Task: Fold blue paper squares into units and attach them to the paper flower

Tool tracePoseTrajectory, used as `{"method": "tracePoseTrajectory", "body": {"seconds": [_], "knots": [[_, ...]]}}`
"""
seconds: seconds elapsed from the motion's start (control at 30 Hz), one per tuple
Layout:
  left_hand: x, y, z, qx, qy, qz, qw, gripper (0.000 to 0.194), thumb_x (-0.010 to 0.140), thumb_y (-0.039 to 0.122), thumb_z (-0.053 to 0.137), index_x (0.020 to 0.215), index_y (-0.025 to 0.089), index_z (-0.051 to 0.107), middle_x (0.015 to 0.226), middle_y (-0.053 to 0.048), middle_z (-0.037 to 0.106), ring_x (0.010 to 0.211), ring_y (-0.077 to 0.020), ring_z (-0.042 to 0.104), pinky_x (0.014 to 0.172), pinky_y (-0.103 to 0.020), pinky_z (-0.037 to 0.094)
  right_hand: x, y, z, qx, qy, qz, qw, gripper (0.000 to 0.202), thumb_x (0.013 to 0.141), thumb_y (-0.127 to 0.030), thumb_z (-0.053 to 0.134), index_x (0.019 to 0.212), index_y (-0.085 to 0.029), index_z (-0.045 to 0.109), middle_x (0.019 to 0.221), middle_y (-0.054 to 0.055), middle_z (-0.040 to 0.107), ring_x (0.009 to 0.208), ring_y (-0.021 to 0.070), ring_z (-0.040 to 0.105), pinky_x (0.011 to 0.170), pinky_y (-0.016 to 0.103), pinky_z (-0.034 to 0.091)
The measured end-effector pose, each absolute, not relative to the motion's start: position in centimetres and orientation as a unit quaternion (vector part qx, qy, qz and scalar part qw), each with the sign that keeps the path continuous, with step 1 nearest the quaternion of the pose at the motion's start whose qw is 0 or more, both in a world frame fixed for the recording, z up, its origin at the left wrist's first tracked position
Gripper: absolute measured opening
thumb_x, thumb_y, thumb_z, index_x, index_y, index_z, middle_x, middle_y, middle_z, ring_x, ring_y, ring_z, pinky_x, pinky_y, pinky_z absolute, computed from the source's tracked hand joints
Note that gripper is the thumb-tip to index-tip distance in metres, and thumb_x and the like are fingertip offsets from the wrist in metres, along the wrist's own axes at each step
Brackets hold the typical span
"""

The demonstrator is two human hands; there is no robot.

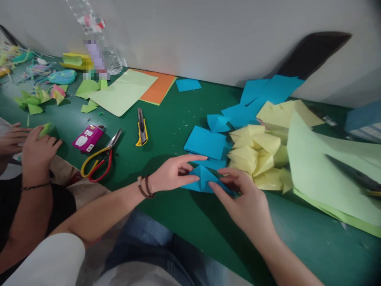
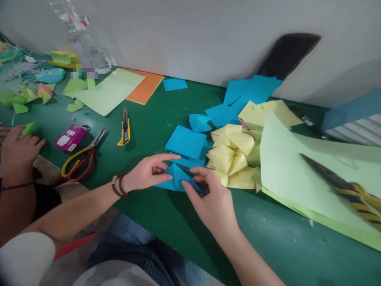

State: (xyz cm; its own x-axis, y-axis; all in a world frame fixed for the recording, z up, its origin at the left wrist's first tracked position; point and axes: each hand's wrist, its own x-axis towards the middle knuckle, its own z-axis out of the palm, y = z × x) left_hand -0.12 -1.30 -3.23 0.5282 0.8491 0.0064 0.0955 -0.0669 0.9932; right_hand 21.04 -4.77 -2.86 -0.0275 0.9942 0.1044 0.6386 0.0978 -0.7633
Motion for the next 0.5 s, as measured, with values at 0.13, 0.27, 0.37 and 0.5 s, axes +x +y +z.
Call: {"method": "tracePoseTrajectory", "body": {"seconds": [0.13, 0.27, 0.37, 0.5], "knots": [[-0.1, -1.6, -3.0, 0.652, 0.376, 0.295, 0.589, 0.053, 0.085, 0.021, 0.064, 0.136, 0.017, 0.05, 0.057, 0.01, 0.032, 0.05, -0.0063, 0.03, 0.046, -0.019, 0.026, 21.1, -4.6, -2.8, -0.585, -0.687, 0.306, 0.304, 0.03, 0.08, -0.042, 0.063, 0.103, -0.023, 0.066, 0.088, 0.005, 0.074, 0.078, 0.0207, 0.071, 0.07, 0.034, 0.058], [0.0, -3.0, -2.5, 0.637, 0.426, 0.262, 0.587, 0.053, 0.084, 0.019, 0.063, 0.135, 0.015, 0.049, 0.059, 0.01, 0.031, 0.05, -0.0064, 0.03, 0.045, -0.018, 0.026, 21.0, -4.8, -2.1, -0.572, -0.693, 0.343, 0.273, 0.03, 0.081, -0.042, 0.062, 0.103, -0.023, 0.066, 0.088, 0.005, 0.074, 0.077, 0.0204, 0.071, 0.067, 0.033, 0.057], [0.4, -4.7, -2.2, 0.633, 0.459, 0.241, 0.575, 0.054, 0.084, 0.018, 0.061, 0.136, 0.016, 0.047, 0.06, 0.01, 0.036, 0.05, -0.0064, 0.035, 0.046, -0.018, 0.028, 21.2, -5.2, -1.7, -0.578, -0.696, 0.359, 0.23, 0.025, 0.079, -0.044, 0.064, 0.093, -0.024, 0.065, 0.078, 0.002, 0.073, 0.063, 0.017, 0.067, 0.056, 0.027, 0.053], [1.0, -6.7, -2.2, 0.699, 0.498, 0.233, 0.457, 0.054, 0.084, 0.018, 0.062, 0.136, 0.021, 0.048, 0.075, 0.003, 0.058, 0.064, -0.0113, 0.056, 0.059, -0.022, 0.046, 21.5, -5.6, -1.7, -0.576, -0.729, 0.322, 0.183, 0.019, 0.082, -0.042, 0.06, 0.073, -0.025, 0.062, 0.064, -0.002, 0.068, 0.049, 0.0127, 0.059, 0.046, 0.024, 0.045]]}}
